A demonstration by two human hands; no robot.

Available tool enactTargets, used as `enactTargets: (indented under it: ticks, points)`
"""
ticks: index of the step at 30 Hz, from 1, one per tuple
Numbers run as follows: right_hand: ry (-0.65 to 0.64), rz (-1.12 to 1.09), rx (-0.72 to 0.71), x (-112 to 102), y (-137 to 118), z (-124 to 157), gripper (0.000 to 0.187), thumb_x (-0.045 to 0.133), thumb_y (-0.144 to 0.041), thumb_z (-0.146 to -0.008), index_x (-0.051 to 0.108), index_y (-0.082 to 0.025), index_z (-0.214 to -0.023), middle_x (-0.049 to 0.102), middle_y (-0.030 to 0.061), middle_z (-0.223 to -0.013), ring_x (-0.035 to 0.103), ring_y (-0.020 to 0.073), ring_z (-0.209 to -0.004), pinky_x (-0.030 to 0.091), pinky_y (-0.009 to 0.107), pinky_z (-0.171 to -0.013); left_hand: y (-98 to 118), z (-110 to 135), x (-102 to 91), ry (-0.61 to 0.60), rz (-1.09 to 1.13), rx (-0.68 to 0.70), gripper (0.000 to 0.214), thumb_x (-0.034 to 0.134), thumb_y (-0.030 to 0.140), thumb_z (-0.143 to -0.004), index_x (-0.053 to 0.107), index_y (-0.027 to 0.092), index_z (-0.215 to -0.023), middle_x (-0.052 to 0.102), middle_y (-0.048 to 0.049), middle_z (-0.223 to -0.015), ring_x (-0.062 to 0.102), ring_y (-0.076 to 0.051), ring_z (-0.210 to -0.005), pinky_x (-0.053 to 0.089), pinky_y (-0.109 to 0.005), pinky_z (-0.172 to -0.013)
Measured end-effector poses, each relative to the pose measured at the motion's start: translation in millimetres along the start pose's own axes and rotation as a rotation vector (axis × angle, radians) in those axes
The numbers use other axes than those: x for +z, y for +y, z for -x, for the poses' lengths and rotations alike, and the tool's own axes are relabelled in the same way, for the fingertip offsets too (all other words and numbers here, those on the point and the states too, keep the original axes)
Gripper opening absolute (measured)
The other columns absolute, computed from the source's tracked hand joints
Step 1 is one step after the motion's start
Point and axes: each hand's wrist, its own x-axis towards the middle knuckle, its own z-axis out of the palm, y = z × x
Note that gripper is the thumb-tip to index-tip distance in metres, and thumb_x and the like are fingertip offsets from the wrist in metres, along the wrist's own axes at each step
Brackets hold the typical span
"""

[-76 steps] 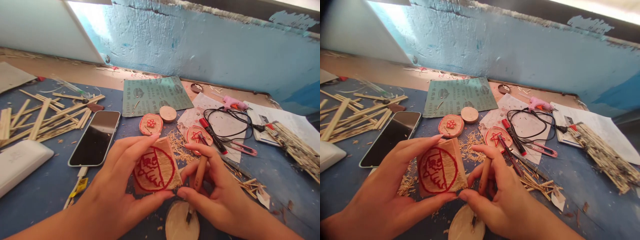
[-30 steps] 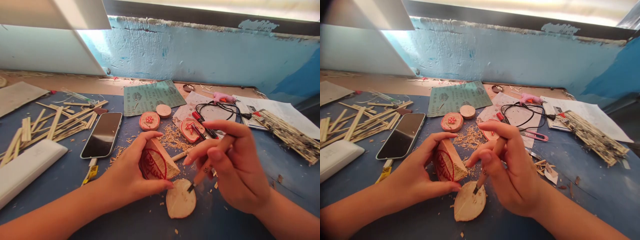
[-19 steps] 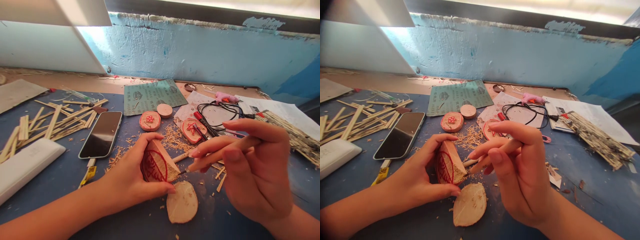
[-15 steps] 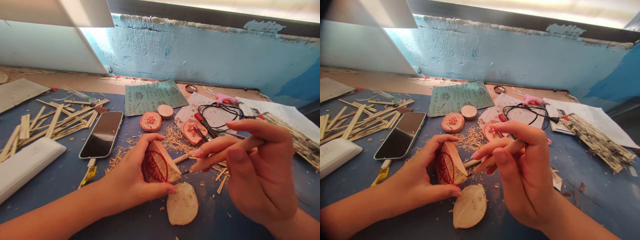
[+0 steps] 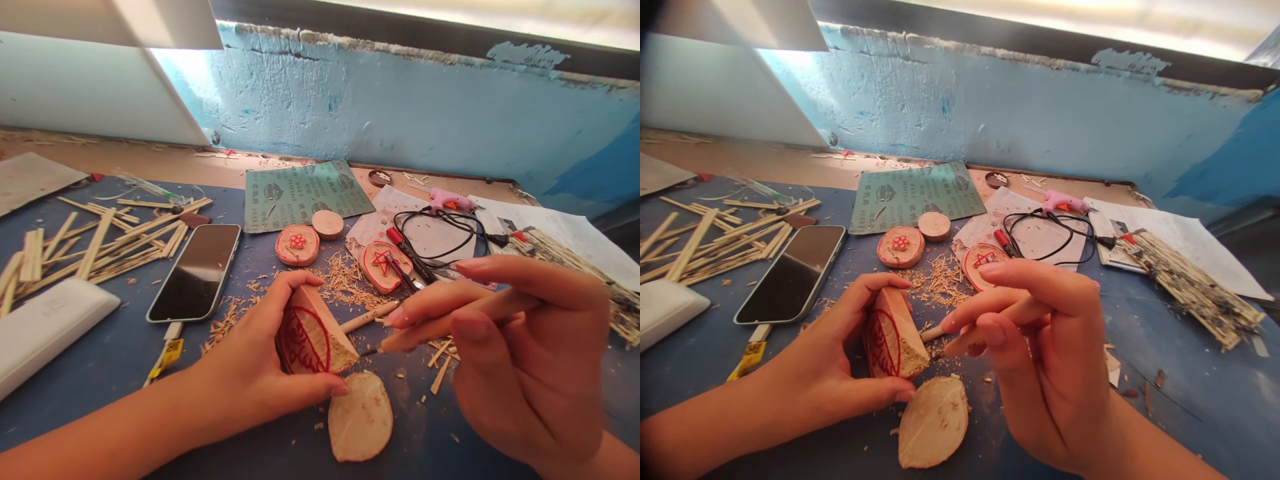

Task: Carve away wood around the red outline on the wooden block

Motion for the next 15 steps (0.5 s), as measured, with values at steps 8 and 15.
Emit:
enactTargets:
  ticks: [8,15]
  points:
    - [0.045,0.016,-0.007,1.7,3.1,-1.7,0.018,0.065,-0.019,-0.106,0.057,-0.031,-0.117,0.081,0.0020,-0.088,0.083,0.0242,-0.070,0.068,0.032,-0.052,1.0,-1.0,-0.6,-0.033,0.065,-0.068,0.094,0.094,0.051,-0.070,0.034,0.037,-0.141,0.062,0.0007,-0.103,0.069,-0.024,-0.087,0.060,-0.038,-0.075]
    - [-0.136,0.070,-0.097,-5.3,-2.3,-9.9,0.021,0.071,-0.014,-0.100,0.056,-0.028,-0.093,0.083,-0.0001,-0.082,0.082,0.0203,-0.071,0.070,0.031,-0.068,3.5,-2.5,0.5,-0.055,0.103,-0.105,0.096,0.094,0.054,-0.070,0.033,0.037,-0.142,0.059,0.0010,-0.101,0.066,-0.023,-0.087,0.057,-0.036,-0.075]
